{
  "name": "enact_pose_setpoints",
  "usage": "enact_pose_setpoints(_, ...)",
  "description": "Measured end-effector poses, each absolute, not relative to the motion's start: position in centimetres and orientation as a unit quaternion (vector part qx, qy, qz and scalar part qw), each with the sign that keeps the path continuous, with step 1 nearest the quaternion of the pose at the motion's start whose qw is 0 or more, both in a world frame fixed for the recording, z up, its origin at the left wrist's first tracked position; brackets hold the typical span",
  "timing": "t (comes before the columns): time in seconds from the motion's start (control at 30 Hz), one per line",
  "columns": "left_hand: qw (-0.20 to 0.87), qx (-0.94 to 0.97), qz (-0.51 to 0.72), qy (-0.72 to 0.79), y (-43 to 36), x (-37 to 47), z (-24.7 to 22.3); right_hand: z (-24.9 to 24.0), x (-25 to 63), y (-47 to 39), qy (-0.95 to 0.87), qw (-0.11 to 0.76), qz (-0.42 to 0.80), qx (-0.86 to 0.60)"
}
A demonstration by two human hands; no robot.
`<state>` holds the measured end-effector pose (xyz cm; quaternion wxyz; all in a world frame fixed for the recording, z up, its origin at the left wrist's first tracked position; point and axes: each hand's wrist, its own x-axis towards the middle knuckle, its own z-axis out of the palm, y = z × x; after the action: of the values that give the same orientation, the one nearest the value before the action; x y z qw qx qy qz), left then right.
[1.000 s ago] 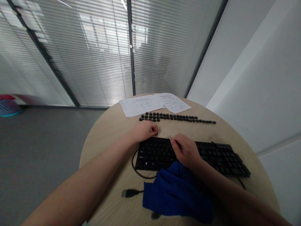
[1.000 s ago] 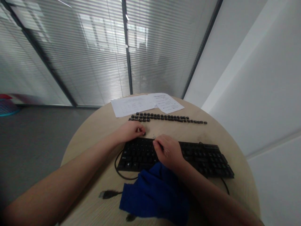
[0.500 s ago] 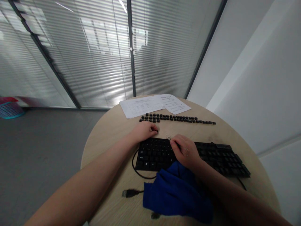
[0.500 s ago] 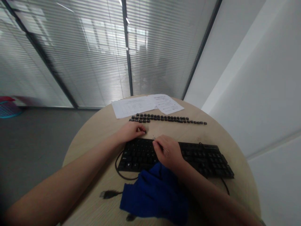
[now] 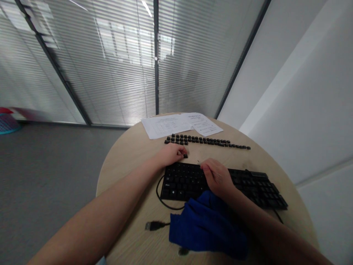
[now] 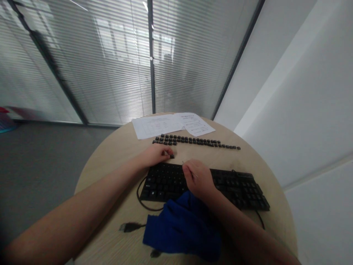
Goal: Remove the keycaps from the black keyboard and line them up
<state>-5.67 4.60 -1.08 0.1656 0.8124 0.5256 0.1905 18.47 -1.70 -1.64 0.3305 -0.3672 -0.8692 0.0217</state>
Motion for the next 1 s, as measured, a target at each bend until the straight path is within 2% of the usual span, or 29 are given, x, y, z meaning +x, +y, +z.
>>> enact_pose_setpoints(0.17,0.14,0.8,0.176,0.556,4.5,-6.2,0.0,-0.1,18.6,-0.8,-0.87,0.31,-0.016,-0.383)
enact_pose_setpoints(0.37,0.113,0.825,0.08,0.548,4.2,-6.6,0.0,-0.2,17.8,2.6,-0.9,0.181,0.068,-0.391)
enact_pose_setpoints(0.8,0.104,0.837,0.086,0.53,3.8,-6.6,0.2,-1.4,14.4,7.3,-0.911,0.123,0.062,-0.39)
enact_pose_setpoints(1.0,0.12,0.835,0.085,0.53,3.9,-6.5,0.1,-1.3,14.4,8.3,-0.883,0.111,0.025,-0.456)
